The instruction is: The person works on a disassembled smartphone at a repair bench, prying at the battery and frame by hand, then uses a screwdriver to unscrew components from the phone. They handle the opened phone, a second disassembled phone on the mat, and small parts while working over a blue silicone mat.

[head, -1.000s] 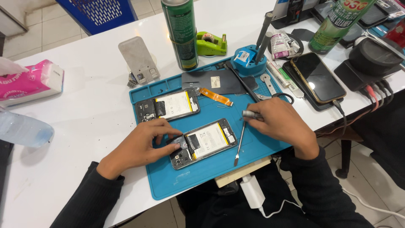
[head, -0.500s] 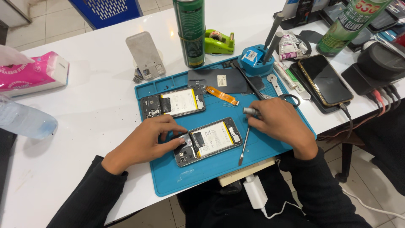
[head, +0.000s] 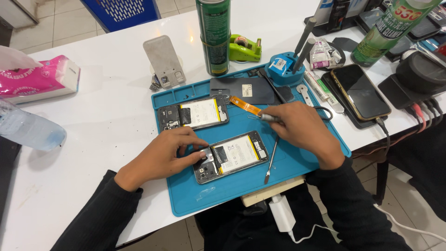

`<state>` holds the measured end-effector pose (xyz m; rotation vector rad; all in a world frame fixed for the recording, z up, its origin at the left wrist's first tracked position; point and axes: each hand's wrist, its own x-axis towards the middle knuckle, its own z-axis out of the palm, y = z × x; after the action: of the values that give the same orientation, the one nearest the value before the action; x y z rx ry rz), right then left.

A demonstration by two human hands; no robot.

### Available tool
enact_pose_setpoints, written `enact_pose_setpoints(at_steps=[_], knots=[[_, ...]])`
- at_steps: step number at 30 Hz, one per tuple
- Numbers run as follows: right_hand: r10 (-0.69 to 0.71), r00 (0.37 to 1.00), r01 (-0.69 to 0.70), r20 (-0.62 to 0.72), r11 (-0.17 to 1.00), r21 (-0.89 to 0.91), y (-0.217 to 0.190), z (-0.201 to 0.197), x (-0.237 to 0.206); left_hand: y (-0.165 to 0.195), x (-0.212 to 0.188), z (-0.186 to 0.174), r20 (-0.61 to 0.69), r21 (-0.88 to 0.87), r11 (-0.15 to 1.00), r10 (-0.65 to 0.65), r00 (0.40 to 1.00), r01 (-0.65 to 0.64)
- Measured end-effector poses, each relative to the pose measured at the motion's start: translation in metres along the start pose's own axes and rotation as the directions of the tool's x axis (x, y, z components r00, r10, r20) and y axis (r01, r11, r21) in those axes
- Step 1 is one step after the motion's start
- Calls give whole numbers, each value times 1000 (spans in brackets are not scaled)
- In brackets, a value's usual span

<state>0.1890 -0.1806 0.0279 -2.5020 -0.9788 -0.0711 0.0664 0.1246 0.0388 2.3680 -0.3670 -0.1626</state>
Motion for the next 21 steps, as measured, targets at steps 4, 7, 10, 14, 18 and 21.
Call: enact_pose_setpoints(at_steps=[4, 7, 10, 14, 18, 21], knots=[[37, 999, -35, 28, 997, -62, 3, 5, 2, -1, 0, 1, -5, 3, 1000, 18, 1000, -18], [8, 1000, -10, -27, 998, -55, 5, 10, 2, -1, -1, 2, -3, 8, 1000, 3, 1000, -3], [-43, 996, 38, -75, 997, -71, 8, 14, 2, -1, -1, 2, -5, 7, 1000, 14, 1000, -14], [-66, 994, 59, -86, 995, -78, 9, 15, 1, -1, -1, 1, -17, 14, 999, 36, 999, -35], [-111, 990, 101, -91, 989, -103, 10, 16, 2, 0, 0, 2, -19, 26, 999, 35, 999, -34], [-113, 991, 103, -76, 988, -116, 10, 18, 3, 2, -1, 1, -14, 92, 996, 19, 1000, -17]])
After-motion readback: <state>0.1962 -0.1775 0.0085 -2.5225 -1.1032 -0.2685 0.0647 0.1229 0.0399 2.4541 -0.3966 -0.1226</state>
